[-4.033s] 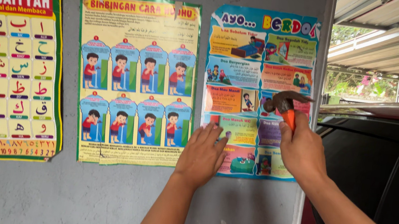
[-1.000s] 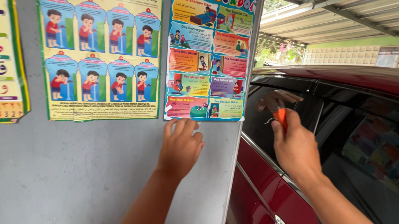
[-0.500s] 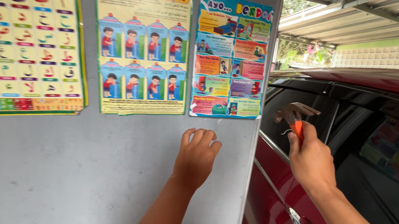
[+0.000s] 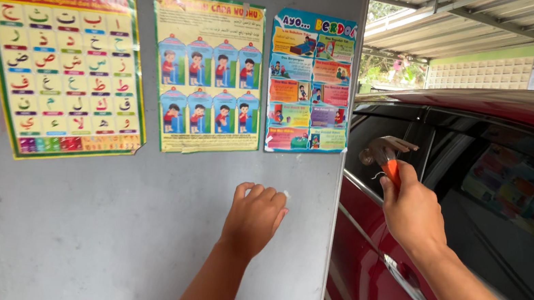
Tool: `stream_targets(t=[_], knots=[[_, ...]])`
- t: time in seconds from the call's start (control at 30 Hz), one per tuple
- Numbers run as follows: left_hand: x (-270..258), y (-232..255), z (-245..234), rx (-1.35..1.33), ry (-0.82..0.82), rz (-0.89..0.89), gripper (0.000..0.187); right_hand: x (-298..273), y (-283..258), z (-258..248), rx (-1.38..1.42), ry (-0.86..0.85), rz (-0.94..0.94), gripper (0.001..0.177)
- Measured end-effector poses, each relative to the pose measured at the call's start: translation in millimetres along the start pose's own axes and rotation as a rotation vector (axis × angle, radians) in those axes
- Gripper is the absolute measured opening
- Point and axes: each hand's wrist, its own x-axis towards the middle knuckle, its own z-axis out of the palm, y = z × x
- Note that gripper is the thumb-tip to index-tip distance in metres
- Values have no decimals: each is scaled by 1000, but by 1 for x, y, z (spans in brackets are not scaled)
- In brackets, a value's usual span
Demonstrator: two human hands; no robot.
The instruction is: The person uses a hammer to drive nails into a wall and secures colorful educational posters. They repeatedly hammer nails, adjust the posters, and occasionally retrieve nails from the floor.
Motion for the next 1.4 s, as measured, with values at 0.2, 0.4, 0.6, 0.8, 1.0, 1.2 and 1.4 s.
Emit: stream_targets(t=[0.2,0.4,0.6,0.8,1.0,1.2,1.4], knots=[[-41,3,-44,-43,-186,-67,39,-60,-27,-24,10,-31,116,43],[-68,19,-78,-93,-161,-41,30,-107,-41,-54,-50,-51,175,44],[-69,36,-103,-145,-167,-36,31,-132,-46,-78,-74,-14,150,45],[-77,60,-110,-251,-119,-62,26,-144,-43,-93,-130,28,119,44],[-80,84,-112,-301,-303,-136,29,-158,-35,-103,-161,24,138,43],[-76,116,-116,-342,-352,-148,29,-175,-20,-116,-160,-21,130,45],[-82,144,-126,-303,-379,-168,12,-186,6,-132,-143,-69,149,44]])
